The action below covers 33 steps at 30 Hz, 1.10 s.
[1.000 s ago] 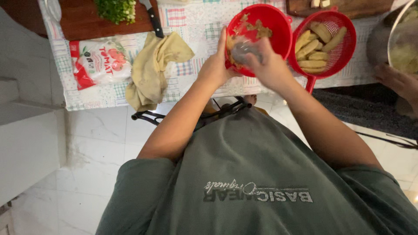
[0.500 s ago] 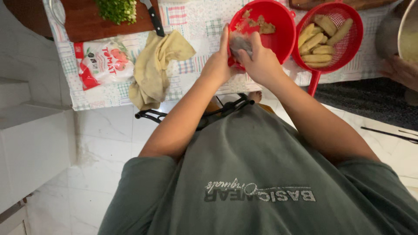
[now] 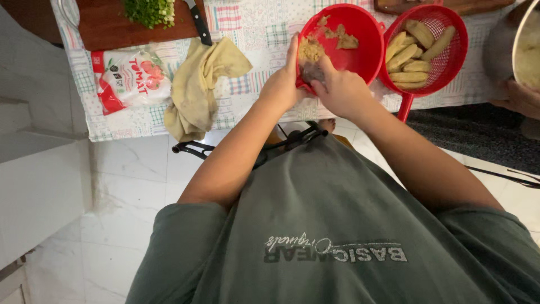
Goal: The person mashes boiled plantains in a red bowl using a plastic bag as a tool. They repeatedly press and crush the plantains to break them down into a paste.
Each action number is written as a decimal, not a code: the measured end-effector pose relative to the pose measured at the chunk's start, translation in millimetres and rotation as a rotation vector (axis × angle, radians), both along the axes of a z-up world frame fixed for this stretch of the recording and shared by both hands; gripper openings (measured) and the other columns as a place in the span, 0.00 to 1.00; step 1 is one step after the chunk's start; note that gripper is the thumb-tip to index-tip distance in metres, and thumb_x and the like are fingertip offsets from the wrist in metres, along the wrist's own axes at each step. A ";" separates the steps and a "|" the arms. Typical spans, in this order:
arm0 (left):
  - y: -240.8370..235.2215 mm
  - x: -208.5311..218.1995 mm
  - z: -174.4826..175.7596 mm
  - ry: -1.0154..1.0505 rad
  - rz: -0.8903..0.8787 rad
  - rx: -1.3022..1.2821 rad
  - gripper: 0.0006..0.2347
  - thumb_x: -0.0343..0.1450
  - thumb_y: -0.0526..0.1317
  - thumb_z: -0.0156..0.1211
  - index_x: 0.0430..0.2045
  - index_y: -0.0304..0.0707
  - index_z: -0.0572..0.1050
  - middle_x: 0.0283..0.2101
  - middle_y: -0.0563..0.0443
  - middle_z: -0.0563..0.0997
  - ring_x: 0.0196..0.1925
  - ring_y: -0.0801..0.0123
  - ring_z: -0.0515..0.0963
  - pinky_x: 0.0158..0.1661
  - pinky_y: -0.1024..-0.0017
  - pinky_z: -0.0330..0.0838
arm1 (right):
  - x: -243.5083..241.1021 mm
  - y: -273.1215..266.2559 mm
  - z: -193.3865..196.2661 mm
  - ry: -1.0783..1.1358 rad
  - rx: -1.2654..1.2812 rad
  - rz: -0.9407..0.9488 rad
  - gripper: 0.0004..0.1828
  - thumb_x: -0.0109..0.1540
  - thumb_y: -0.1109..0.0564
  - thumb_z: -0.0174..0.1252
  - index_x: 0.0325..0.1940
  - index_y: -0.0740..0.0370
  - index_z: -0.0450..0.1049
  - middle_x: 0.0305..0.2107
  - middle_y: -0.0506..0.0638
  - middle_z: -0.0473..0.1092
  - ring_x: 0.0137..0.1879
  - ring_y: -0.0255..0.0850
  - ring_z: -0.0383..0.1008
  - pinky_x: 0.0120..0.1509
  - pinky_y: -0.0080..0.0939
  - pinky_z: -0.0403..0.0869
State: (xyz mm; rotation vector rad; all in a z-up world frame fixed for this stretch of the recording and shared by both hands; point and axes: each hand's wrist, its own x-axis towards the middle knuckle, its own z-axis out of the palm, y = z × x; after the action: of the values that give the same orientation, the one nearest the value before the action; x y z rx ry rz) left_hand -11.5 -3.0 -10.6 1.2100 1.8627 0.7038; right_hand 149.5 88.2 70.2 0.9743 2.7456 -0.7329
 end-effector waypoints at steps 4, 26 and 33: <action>4.2 -4.2 -3.0 0.017 -0.056 -0.066 0.60 0.61 0.43 0.76 0.74 0.49 0.21 0.42 0.37 0.85 0.38 0.49 0.88 0.44 0.60 0.82 | -12.3 9.2 -18.2 0.067 0.080 0.023 0.25 0.68 0.47 0.57 0.64 0.61 0.60 0.28 0.69 0.75 0.34 0.67 0.77 0.36 0.64 0.74; 2.1 -9.9 3.1 0.148 -0.108 0.133 0.62 0.57 0.46 0.84 0.72 0.49 0.27 0.42 0.35 0.85 0.40 0.42 0.85 0.35 0.52 0.77 | 8.0 41.2 5.5 0.088 -0.199 -0.099 0.21 0.71 0.47 0.55 0.63 0.58 0.62 0.42 0.68 0.76 0.49 0.66 0.77 0.51 0.60 0.75; -0.5 -2.4 -1.0 0.158 -0.101 0.076 0.60 0.59 0.42 0.81 0.72 0.50 0.25 0.43 0.32 0.84 0.38 0.41 0.85 0.35 0.52 0.78 | 19.8 14.9 -22.0 0.363 -0.387 -0.208 0.20 0.72 0.53 0.55 0.62 0.62 0.58 0.51 0.68 0.75 0.57 0.62 0.78 0.58 0.53 0.76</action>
State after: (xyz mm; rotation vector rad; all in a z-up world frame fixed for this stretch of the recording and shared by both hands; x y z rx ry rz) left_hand -13.9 -3.4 -11.6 1.4347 1.9017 0.6441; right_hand 169.2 103.2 48.2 1.1359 2.6396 -1.5450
